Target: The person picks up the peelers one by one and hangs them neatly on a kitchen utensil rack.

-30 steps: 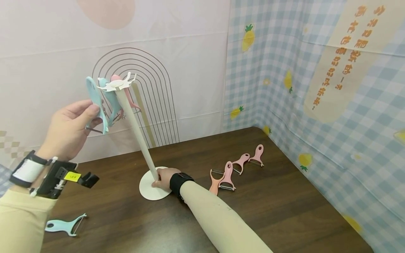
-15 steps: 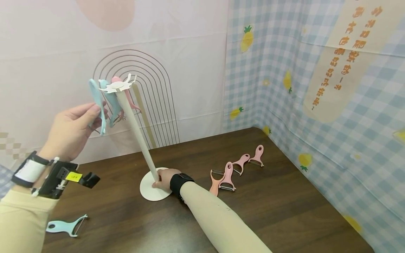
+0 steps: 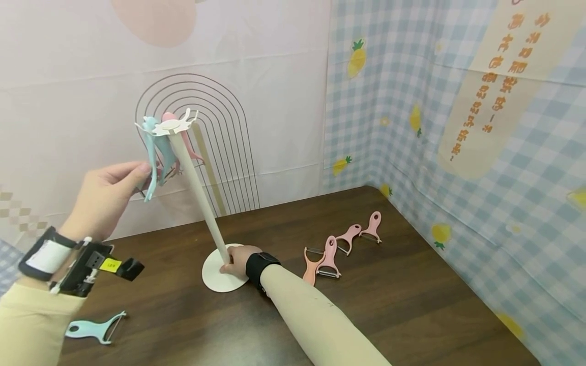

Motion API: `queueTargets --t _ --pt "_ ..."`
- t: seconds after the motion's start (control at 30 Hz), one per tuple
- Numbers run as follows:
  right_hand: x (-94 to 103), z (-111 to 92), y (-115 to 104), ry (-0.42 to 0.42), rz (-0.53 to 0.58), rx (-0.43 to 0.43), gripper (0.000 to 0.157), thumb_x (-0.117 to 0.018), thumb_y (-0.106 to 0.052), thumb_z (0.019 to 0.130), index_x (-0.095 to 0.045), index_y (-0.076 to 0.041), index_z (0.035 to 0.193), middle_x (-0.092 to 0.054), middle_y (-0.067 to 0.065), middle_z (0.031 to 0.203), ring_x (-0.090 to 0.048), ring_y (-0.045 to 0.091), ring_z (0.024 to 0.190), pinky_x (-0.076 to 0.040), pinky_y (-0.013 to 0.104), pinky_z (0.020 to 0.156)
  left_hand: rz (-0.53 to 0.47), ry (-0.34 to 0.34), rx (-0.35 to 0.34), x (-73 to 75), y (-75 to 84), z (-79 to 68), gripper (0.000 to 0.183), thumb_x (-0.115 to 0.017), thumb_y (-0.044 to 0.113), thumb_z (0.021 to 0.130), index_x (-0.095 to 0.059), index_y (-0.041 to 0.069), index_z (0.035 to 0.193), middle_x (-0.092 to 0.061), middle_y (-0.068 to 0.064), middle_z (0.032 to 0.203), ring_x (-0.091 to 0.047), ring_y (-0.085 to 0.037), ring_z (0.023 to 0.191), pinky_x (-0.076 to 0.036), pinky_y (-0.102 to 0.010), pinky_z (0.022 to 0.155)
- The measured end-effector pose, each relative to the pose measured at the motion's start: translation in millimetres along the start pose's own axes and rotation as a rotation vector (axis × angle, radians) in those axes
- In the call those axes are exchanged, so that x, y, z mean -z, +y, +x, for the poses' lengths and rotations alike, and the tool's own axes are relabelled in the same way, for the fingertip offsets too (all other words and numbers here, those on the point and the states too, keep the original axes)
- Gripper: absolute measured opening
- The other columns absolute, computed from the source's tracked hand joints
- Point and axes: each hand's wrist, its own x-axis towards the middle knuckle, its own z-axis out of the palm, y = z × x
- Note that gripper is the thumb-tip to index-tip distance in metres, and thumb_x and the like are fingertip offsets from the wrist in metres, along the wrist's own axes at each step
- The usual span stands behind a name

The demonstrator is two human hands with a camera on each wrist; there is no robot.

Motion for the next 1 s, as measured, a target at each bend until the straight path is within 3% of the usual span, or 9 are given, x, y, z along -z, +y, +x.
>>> queueTargets --t 0.17,0.27,0.37,0.5,0.6,0.67,0.77,1.0 --pt "1.0 -4.5 -3.1 0.003 -0.010 0.001 0.039 -0.068 -0.048 0.088 -0.062 -0.018 0.111 -0.059 -0.010 0.083 -0.054 0.008 0.077 -0.043 0.028 0.073 0.163 -0.009 -0.042 13.9 -12.8 -13.0 0.038 -0.059 0.033 0.097 -0.067 0.007 0.122 -0.070 0.009 0.106 -0.064 -0.004 0.096 -0.047 -0.014 0.082" --pt "4.6 -7.9 -6.6 0.006 -0.004 0.008 0.037 -0.068 -0.045 0.088 -0.062 -0.016 0.112 -0.059 -0.010 0.082 -0.054 0.008 0.076 -0.043 0.028 0.072 0.272 -0.059 -0.081 26.7 -23.2 -24.1 0.033 -0.058 0.032 0.098 -0.069 0.010 0.120 -0.071 0.001 0.108 -0.063 0.001 0.097 -0.045 -0.011 0.082" --pt "7.6 -10.3 -9.3 0.001 0.008 0.016 0.036 -0.068 -0.043 0.089 -0.062 -0.016 0.111 -0.059 -0.009 0.082 -0.054 0.009 0.075 -0.043 0.027 0.071 0.437 -0.150 -0.120 37.8 -38.8 -39.5 0.029 -0.059 0.032 0.097 -0.070 0.013 0.117 -0.070 -0.005 0.110 -0.064 -0.004 0.095 -0.045 -0.010 0.077" --pt "7.8 -9.4 -8.8 -0.006 0.011 0.005 0.038 -0.068 -0.044 0.089 -0.062 -0.016 0.113 -0.060 -0.009 0.083 -0.055 0.008 0.076 -0.044 0.028 0.072 0.605 -0.305 -0.120 47.1 -67.1 -61.6 0.032 -0.061 0.035 0.096 -0.070 0.012 0.116 -0.069 -0.008 0.112 -0.066 -0.022 0.096 -0.051 -0.029 0.078" --pt "6.2 -7.0 -6.6 -0.002 0.005 -0.006 0.040 -0.068 -0.045 0.088 -0.062 -0.017 0.115 -0.061 -0.010 0.086 -0.055 0.008 0.078 -0.044 0.028 0.074 0.670 -0.404 -0.075 53.7 -88.4 -74.5 0.040 -0.062 0.041 0.094 -0.067 0.009 0.118 -0.068 -0.010 0.113 -0.065 -0.029 0.099 -0.050 -0.047 0.082" --pt "5.7 -6.1 -5.4 -0.002 0.002 -0.008 0.041 -0.068 -0.046 0.088 -0.062 -0.017 0.116 -0.061 -0.010 0.087 -0.055 0.007 0.079 -0.044 0.028 0.075 0.697 -0.460 -0.037 58.6 -100.3 -80.9 0.047 -0.063 0.045 0.093 -0.065 0.006 0.120 -0.066 -0.012 0.115 -0.064 -0.031 0.100 -0.049 -0.051 0.082" --pt "6.4 -6.8 -5.1 -0.004 0.004 -0.004 0.041 -0.068 -0.046 0.088 -0.062 -0.017 0.116 -0.061 -0.010 0.087 -0.055 0.007 0.079 -0.044 0.028 0.074 0.748 -0.532 0.021 65.6 -117.1 -89.3 0.056 -0.066 0.049 0.088 -0.064 0.003 0.121 -0.065 -0.015 0.116 -0.063 -0.034 0.101 -0.049 -0.052 0.082" --pt "9.3 -10.1 -6.7 -0.012 0.010 -0.006 0.039 -0.067 -0.045 0.089 -0.061 -0.016 0.115 -0.060 -0.009 0.084 -0.055 0.009 0.077 -0.044 0.028 0.073 0.806 -0.714 0.187 84.3 -157.5 -101.7 0.068 -0.077 0.043 0.079 -0.059 -0.008 0.121 -0.062 -0.024 0.114 -0.057 -0.045 0.106 -0.047 -0.056 0.083"
